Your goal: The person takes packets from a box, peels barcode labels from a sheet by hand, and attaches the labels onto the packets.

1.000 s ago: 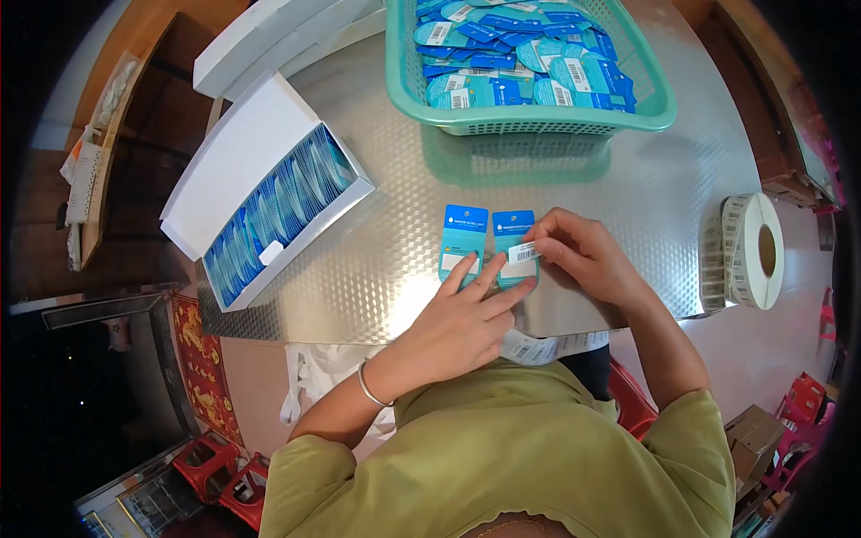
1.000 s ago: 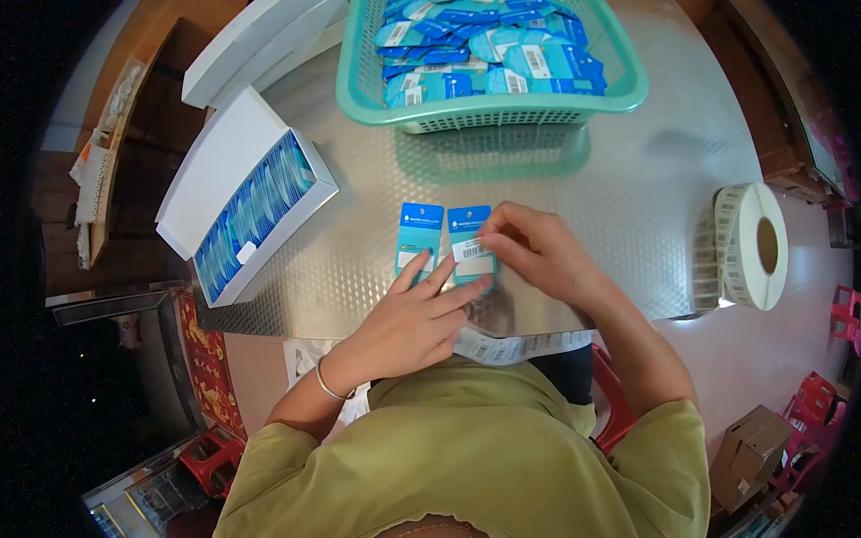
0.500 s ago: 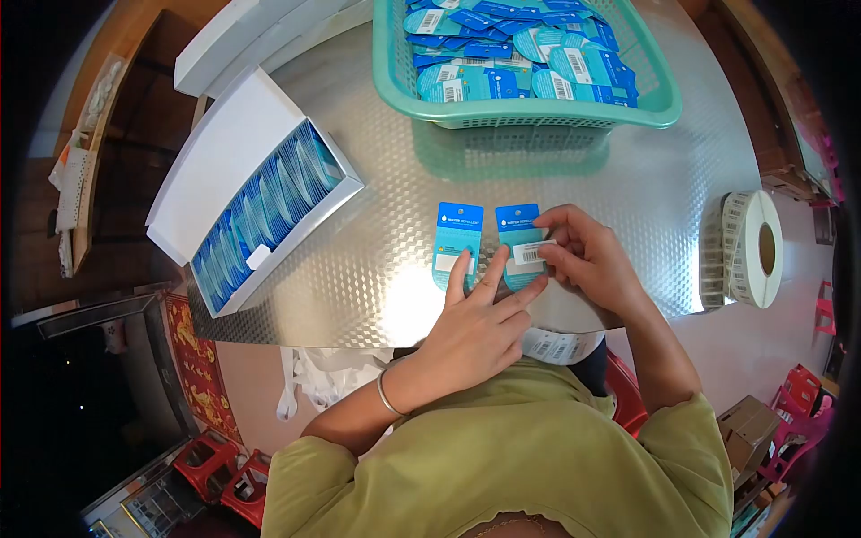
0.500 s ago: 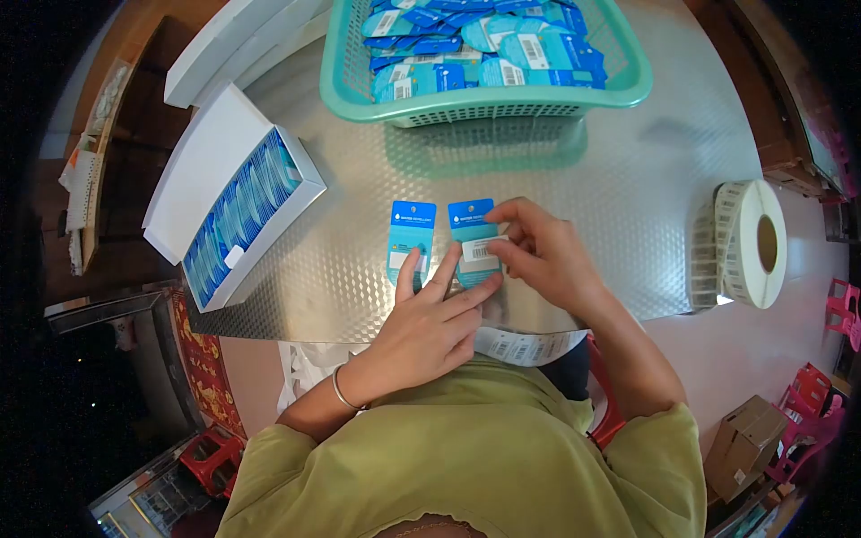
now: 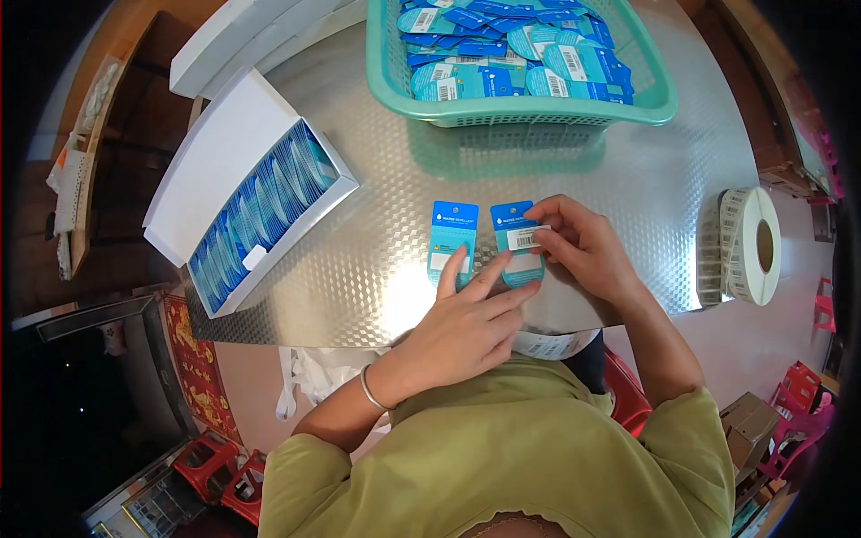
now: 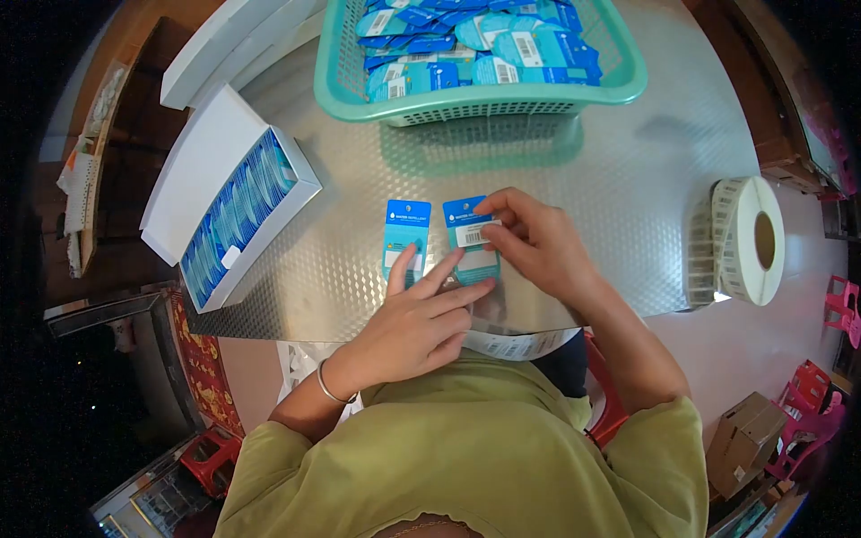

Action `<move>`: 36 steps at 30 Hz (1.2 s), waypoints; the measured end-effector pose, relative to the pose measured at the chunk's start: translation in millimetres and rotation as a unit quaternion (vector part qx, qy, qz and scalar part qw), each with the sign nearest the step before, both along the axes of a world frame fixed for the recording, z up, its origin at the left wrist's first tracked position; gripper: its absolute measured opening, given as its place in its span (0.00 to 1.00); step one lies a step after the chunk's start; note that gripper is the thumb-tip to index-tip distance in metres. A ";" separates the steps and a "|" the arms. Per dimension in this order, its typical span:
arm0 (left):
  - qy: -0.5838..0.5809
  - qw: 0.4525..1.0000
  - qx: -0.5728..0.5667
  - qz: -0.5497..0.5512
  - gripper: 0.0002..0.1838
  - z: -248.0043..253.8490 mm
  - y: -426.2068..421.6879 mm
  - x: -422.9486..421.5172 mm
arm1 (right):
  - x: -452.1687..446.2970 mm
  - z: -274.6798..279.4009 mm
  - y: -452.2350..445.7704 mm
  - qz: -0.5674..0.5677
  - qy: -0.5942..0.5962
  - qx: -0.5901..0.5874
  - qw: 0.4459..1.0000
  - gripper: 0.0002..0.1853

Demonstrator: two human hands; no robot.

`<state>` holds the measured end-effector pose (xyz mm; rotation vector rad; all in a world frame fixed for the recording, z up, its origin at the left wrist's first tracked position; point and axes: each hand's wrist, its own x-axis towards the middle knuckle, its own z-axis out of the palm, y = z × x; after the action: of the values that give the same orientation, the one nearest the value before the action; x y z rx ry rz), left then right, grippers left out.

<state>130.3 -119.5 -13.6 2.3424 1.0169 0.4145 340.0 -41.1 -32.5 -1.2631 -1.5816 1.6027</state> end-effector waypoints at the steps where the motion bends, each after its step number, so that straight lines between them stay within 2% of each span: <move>1: 0.010 1.000 0.011 -0.005 0.06 -0.3 0.6 -1.9 | 0.0 0.3 0.4 0.002 0.002 0.003 1.000 0.10; 4: 0.031 0.999 0.036 -0.015 0.06 -2.7 2.0 -6.3 | 0.6 -0.1 1.5 0.012 0.003 0.018 1.000 0.10; 10: 0.035 0.998 0.052 -0.009 0.06 -2.9 2.0 -2.6 | 4.3 9.8 -10.1 0.008 -0.019 -0.030 0.999 0.12; 22: 0.034 0.998 0.047 0.000 0.06 -4.7 0.1 -2.0 | 3.8 5.7 -14.0 0.057 -0.072 0.032 0.995 0.23; 36: 0.036 0.998 0.042 -0.002 0.06 -4.9 0.3 -1.8 | 1.2 4.6 -15.3 0.047 -0.084 0.048 0.994 0.23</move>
<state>128.5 -119.2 -18.5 2.4494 1.0476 0.3803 341.2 -56.4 -27.9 -1.3188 -1.8236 1.4886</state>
